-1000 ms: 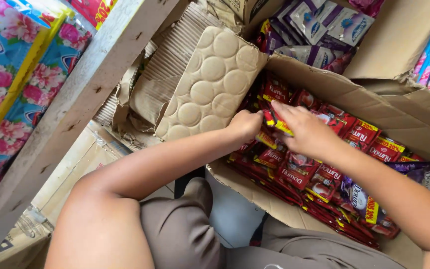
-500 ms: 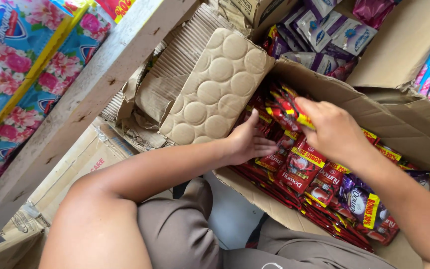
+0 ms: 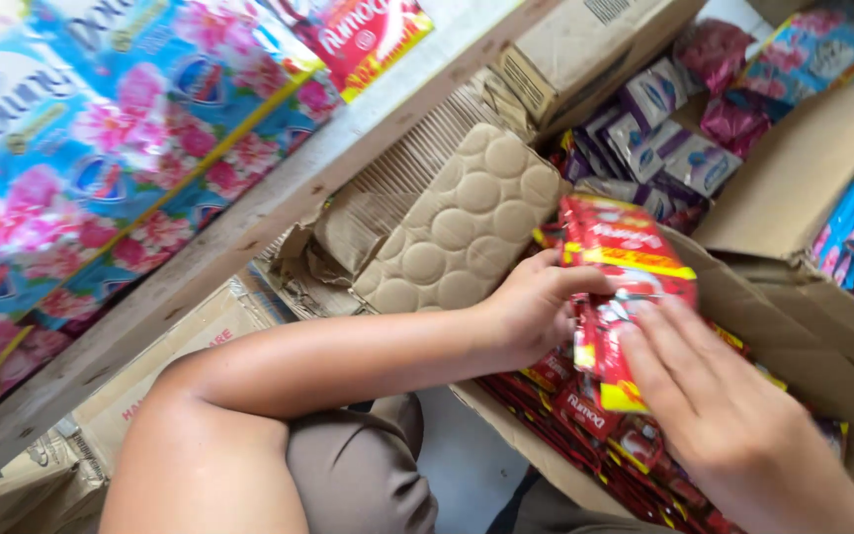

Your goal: Organizing and packing sachets of laundry detergent into boxes in a storage area.

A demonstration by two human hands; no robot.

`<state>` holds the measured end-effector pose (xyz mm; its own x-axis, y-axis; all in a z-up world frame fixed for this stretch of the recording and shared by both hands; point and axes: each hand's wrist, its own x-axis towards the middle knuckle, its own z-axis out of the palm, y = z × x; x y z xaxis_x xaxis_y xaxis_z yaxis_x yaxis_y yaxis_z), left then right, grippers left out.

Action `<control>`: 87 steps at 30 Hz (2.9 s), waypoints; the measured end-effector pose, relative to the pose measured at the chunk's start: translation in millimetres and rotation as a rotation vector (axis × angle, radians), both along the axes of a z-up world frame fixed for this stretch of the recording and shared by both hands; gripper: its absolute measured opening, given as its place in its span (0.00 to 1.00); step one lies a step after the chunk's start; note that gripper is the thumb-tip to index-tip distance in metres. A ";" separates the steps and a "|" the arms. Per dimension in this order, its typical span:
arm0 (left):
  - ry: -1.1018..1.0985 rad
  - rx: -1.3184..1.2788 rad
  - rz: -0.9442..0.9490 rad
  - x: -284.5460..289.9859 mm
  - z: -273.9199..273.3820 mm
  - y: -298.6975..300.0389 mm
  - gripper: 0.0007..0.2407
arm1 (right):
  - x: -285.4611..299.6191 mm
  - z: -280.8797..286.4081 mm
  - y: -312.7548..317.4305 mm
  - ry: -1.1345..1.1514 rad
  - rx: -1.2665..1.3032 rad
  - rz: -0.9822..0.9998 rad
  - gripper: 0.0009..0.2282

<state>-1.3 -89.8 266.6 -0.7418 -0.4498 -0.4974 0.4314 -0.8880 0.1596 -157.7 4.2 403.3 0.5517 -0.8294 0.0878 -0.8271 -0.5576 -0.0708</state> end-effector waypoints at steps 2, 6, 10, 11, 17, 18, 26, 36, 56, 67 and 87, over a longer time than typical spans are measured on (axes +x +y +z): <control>-0.018 -0.120 0.068 6.5 32.0 -9.1 0.21 | -4.9 15.4 -3.6 0.061 -0.108 0.050 0.25; 0.068 -0.494 0.319 30.5 101.9 -40.0 0.24 | -2.9 31.5 -26.5 0.036 -0.371 0.026 0.19; 0.058 -0.730 0.498 61.7 115.5 -91.9 0.19 | 37.7 49.9 -103.4 -0.001 -0.442 0.006 0.17; 0.037 -0.827 0.601 68.9 113.8 -106.2 0.16 | 47.0 47.5 -123.9 -0.020 -0.496 0.044 0.16; -0.122 -0.991 0.870 112.0 95.0 -172.6 0.13 | 88.4 5.6 -226.0 -0.212 -0.555 0.222 0.19; -0.164 -0.971 0.881 118.0 97.3 -179.6 0.14 | 95.8 -1.2 -239.4 -0.245 -0.530 0.249 0.19; -1.100 -1.388 0.692 109.6 99.0 -122.1 0.32 | 102.2 -54.2 -269.6 -0.387 -0.338 0.255 0.22; -1.964 -1.744 -0.379 130.6 122.7 -113.3 0.34 | 113.8 -37.6 -273.9 -0.501 -0.350 0.304 0.18; -0.219 -0.786 0.884 101.1 100.5 -148.2 0.19 | 107.2 -35.8 -266.6 -0.621 -0.415 0.237 0.19; -1.478 -1.824 0.428 126.3 144.8 -85.0 0.36 | 118.7 -40.7 -290.5 -0.646 -0.157 0.380 0.25; -2.295 -2.074 -0.103 141.1 98.2 -115.7 0.19 | 127.8 -63.5 -238.5 -0.493 -0.221 0.088 0.21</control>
<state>139.7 -205.4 364.8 -0.3774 -0.8207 0.4289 -0.9254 0.3518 -0.1411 -29.9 -234.3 339.9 0.4677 -0.7143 0.5206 -0.6752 -0.6688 -0.3111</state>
